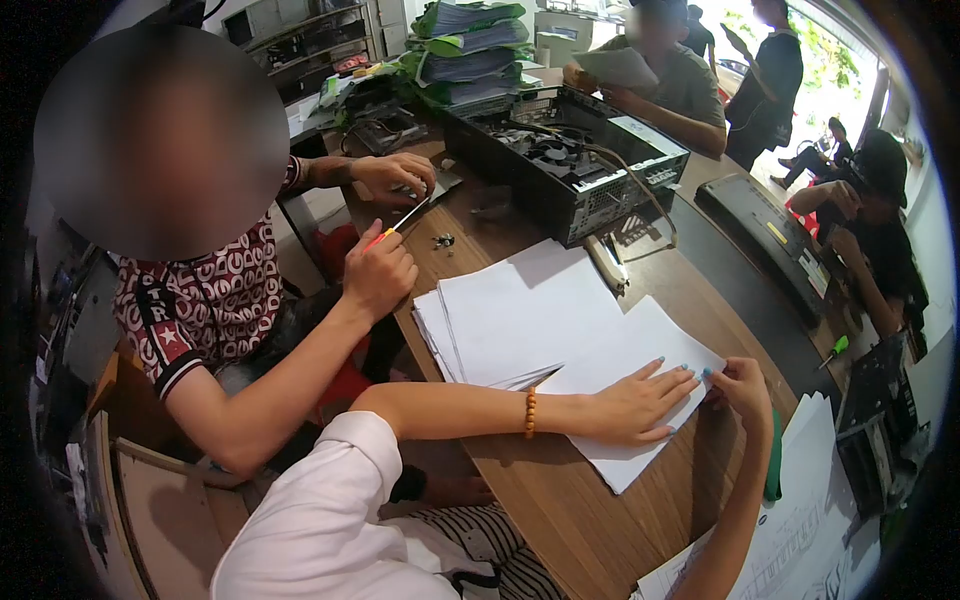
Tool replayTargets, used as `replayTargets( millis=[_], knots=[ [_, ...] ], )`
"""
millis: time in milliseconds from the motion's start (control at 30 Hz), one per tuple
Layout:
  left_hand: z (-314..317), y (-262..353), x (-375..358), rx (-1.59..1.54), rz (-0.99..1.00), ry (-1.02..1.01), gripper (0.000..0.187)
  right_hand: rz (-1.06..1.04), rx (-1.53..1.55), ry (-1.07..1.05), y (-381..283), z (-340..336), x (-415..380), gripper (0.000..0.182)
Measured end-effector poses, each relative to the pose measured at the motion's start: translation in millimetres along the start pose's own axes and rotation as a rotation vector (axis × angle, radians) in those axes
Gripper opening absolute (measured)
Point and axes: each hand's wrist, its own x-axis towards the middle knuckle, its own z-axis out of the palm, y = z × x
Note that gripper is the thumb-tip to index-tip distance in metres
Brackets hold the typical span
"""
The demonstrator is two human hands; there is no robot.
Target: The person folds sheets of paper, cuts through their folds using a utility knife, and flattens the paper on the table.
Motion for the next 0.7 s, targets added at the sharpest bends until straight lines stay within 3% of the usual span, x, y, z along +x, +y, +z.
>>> replayTargets(
  millis=[700],
  knots=[
    [0.8,-0.6,0.3,0.008,0.021,0.009,0.066,0.006,0.009,0.003,-2.4,1.7,-1.8,0.012]
  ],
)
